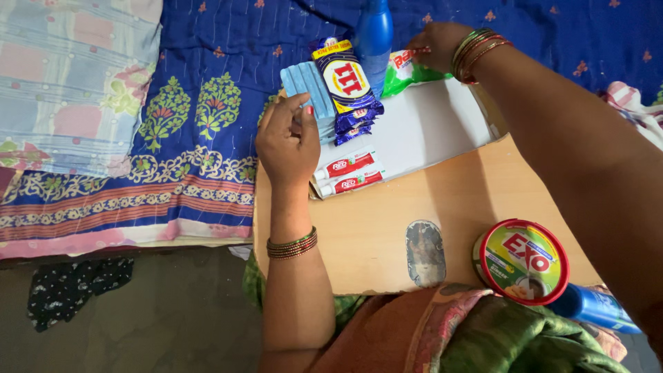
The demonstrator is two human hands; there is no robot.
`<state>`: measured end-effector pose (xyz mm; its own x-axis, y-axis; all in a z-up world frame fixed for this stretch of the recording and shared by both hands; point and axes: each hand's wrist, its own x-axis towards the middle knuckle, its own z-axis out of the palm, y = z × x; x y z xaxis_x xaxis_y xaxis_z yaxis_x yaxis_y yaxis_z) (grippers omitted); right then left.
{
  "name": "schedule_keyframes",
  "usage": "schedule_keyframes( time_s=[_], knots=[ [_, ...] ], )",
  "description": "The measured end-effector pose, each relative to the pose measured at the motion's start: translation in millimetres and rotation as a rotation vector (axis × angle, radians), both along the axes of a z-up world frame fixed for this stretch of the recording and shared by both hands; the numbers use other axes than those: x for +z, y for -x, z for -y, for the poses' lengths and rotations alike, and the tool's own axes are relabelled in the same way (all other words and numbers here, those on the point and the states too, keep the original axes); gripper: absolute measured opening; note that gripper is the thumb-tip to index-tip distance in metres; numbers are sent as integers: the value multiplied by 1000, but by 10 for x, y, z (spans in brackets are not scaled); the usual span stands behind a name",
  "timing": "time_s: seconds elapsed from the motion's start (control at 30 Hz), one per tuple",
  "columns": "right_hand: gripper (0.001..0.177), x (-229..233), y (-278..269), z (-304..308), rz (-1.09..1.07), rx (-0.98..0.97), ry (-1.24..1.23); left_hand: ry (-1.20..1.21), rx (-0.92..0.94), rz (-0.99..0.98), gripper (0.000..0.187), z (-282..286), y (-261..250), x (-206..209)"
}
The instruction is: The person packs several household items into a cardboard box placed on a lap table. They place blue face masks, chocolate bars, toothpaste tubes, a blue bottle, a green packet, a round container, and a blue tube into the box, arranging them by hand.
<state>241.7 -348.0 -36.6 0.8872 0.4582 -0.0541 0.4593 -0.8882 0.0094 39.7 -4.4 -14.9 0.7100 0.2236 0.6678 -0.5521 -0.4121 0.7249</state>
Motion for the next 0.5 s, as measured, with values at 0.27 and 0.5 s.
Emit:
schedule_keyframes(
  time_s=[0.27,0.5],
  knots=[
    [51,713,874,189,76,31,-224,-149,55,86,19,-70,-79,-142],
    [47,1423,2580,921,-160,-10,-75,-67,5,79,17,-38,-41,-179]
  ],
)
